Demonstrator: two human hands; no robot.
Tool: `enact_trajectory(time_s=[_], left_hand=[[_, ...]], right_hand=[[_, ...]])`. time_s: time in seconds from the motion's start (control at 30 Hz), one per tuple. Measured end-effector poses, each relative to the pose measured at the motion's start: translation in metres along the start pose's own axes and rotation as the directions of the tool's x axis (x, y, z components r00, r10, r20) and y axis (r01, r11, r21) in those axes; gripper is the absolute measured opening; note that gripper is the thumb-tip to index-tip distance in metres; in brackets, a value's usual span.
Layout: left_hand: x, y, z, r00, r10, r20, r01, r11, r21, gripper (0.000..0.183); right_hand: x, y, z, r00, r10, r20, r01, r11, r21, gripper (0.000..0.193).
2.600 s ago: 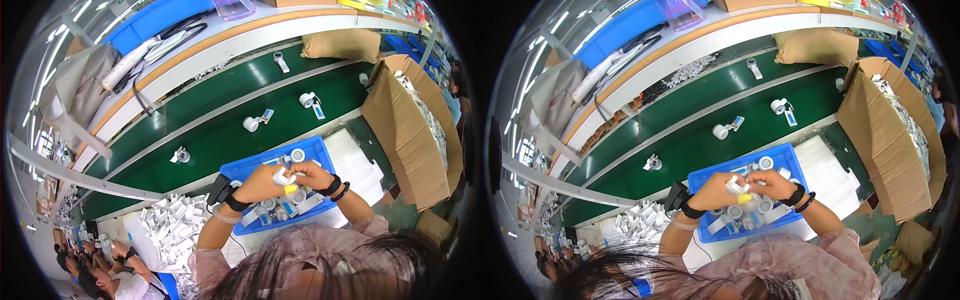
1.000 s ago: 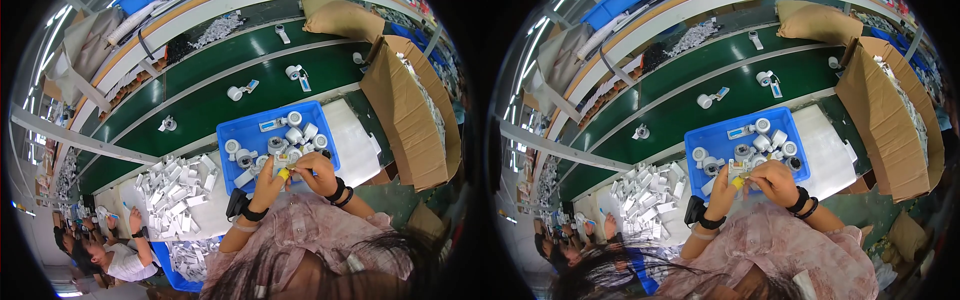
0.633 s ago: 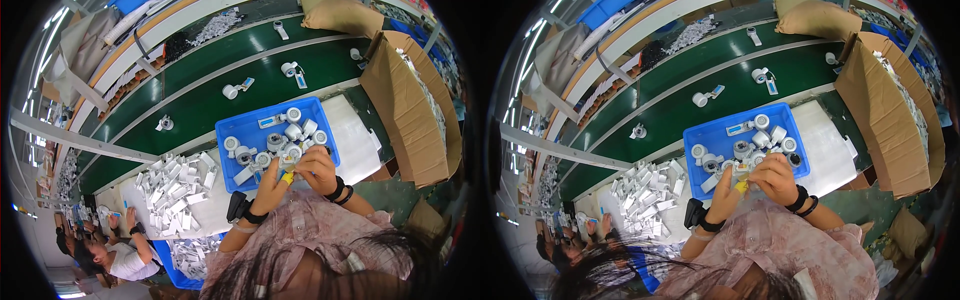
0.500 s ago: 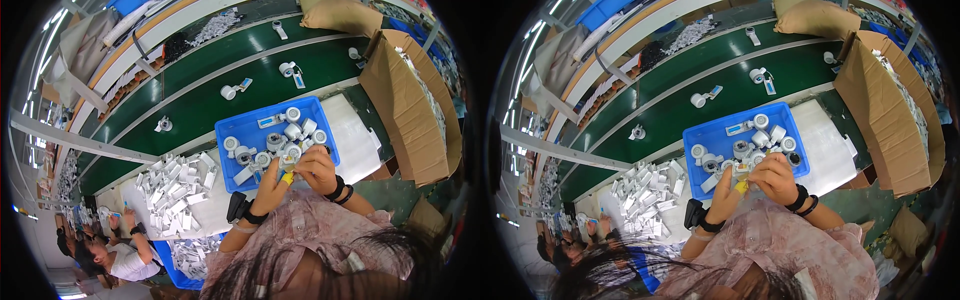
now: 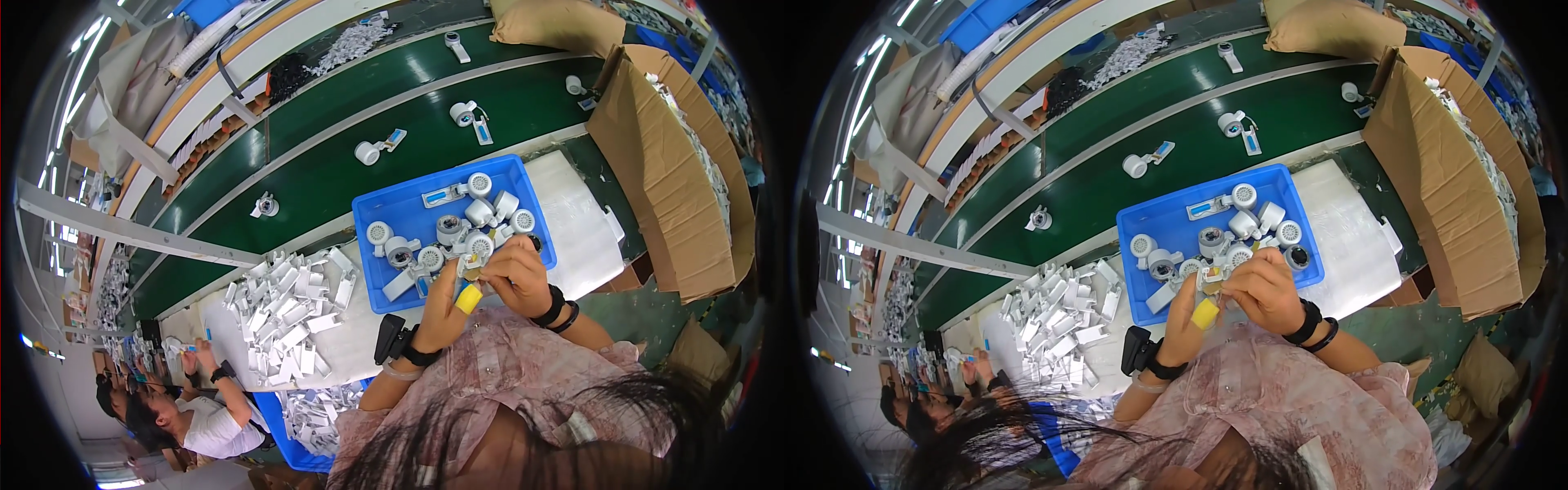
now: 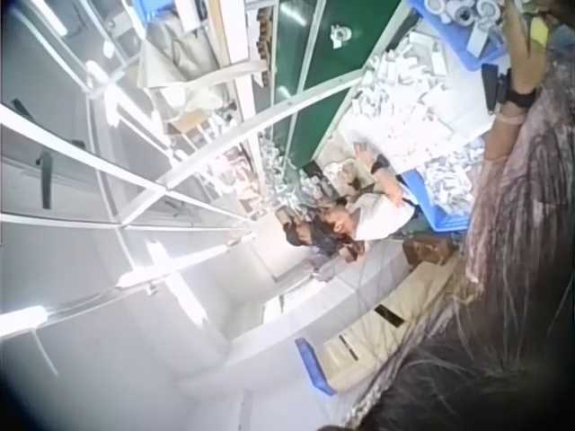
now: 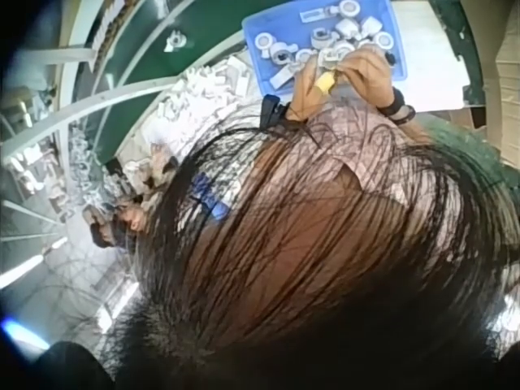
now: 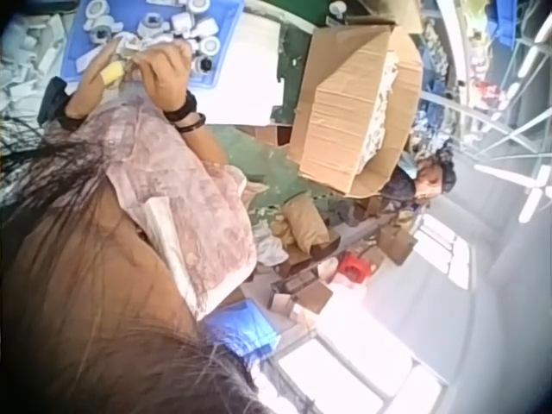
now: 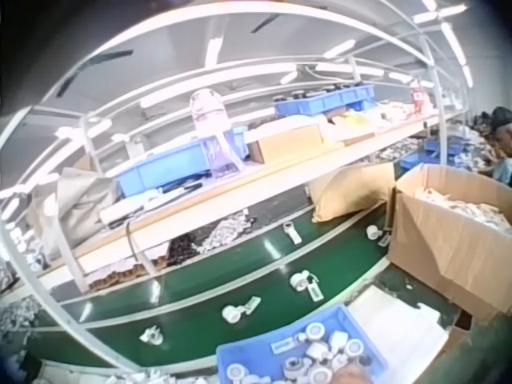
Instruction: The person picks up a fan component from a blue tray, inserts a small part into it by hand, and places the assembled unit onto a green conveyor belt, repeating this process throughout the video.
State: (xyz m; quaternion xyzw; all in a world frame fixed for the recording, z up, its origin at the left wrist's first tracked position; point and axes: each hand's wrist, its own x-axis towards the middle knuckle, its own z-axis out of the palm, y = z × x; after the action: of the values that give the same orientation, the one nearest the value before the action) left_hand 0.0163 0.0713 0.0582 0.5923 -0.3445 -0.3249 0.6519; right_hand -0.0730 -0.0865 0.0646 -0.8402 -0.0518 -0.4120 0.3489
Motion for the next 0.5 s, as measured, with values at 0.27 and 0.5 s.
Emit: enact_trajectory(time_s=[0.27, 0.5], left_hand=[[0.000, -0.004, 0.004, 1.000, -0.008, -0.021, 0.008, 1.000, 0.006, 0.033], [0.001, 0.004, 0.010, 0.994, -0.007, -0.110, 0.011, 0.999, 0.041, 0.018]], right_hand=[[0.000, 0.000, -0.002, 0.999, 0.020, 0.045, -0.019, 1.000, -0.017, 0.025], [0.000, -0.002, 0.000, 1.000, 0.003, 0.026, -0.002, 0.999, -0.040, 0.022]])
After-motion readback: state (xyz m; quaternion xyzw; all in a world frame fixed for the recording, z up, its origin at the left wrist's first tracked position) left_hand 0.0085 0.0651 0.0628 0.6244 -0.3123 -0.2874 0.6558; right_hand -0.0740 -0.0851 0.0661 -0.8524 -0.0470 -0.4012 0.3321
